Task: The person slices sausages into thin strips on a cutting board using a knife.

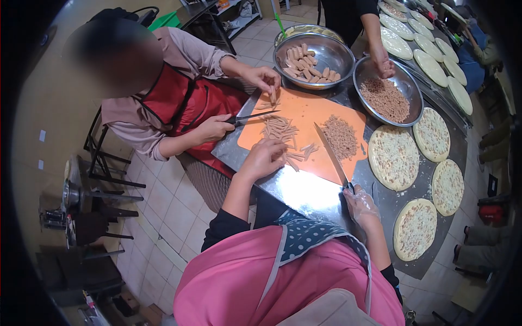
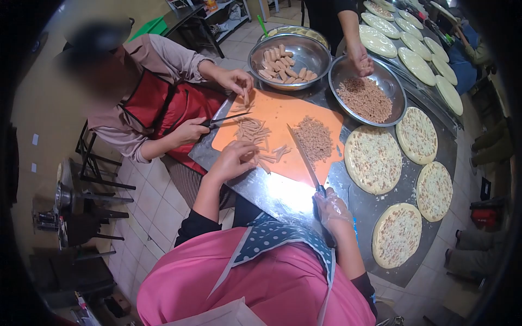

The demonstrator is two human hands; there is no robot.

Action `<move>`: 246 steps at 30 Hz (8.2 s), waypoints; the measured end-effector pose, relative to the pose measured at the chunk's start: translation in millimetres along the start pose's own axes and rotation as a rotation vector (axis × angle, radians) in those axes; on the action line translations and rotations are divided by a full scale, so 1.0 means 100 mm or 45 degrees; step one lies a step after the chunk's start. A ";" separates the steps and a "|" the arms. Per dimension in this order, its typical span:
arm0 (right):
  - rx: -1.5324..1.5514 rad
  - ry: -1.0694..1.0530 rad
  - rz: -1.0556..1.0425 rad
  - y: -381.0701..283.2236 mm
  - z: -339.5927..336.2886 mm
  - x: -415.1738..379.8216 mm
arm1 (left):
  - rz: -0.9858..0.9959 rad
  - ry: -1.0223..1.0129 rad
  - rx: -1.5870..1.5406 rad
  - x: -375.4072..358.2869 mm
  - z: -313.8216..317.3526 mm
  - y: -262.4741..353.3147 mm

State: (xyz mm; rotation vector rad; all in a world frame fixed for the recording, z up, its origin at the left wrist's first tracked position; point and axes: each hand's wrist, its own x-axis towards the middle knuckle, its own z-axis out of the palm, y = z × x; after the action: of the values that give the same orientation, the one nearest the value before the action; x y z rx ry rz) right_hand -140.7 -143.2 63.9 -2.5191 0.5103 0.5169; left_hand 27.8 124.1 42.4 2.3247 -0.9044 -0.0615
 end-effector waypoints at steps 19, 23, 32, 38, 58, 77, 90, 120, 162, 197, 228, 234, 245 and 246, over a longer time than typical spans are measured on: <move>0.043 -0.069 0.069 -0.11 -0.10 -0.06 | 0.023 -0.025 0.191 0.02 0.24 0.17; 0.050 -0.067 0.076 -0.09 -0.09 -0.05 | 0.044 -0.016 0.117 0.05 0.36 0.20; 0.075 -0.039 0.029 -0.08 -0.06 -0.07 | 0.065 0.227 0.109 0.20 0.60 0.34; 0.061 -0.053 0.007 -0.11 -0.11 -0.12 | 0.179 0.368 0.052 0.22 0.60 0.34; 0.046 -0.021 -0.027 -0.21 -0.15 -0.12 | 0.053 0.325 -0.064 0.20 0.80 0.40; 0.025 0.003 0.039 -0.30 -0.17 -0.20 | 0.120 0.448 0.002 0.33 1.00 0.56; -0.058 0.023 -0.026 -0.22 0.11 -0.13 | 0.069 0.413 0.030 0.35 1.02 0.57; -0.062 0.089 -0.078 -0.26 0.17 0.01 | 0.045 0.434 -0.026 0.32 1.01 0.57; 0.013 -0.004 -0.031 -0.36 0.19 0.10 | -0.033 0.398 -0.024 0.24 0.95 0.59; 0.039 -0.105 -0.025 -0.35 -0.03 -0.17 | -0.070 0.377 -0.022 0.32 1.04 0.57; 0.086 -0.029 -0.033 -0.31 0.11 0.00 | 0.015 0.446 -0.064 0.29 1.04 0.55; 0.020 -0.035 -0.056 -0.41 -0.04 -0.13 | 0.063 0.526 -0.110 0.26 1.01 0.55; 0.146 -0.109 -0.052 -0.35 0.00 0.00 | 0.064 0.542 -0.106 0.27 1.04 0.52; 0.141 -0.088 -0.084 -0.35 -0.01 -0.06 | 0.035 0.524 -0.095 0.27 1.04 0.52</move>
State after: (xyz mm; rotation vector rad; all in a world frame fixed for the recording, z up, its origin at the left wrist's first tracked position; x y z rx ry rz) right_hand -129.9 -114.3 82.0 -2.3952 0.4171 0.5337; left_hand -9.5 21.2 -6.0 2.1426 -0.7102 0.3750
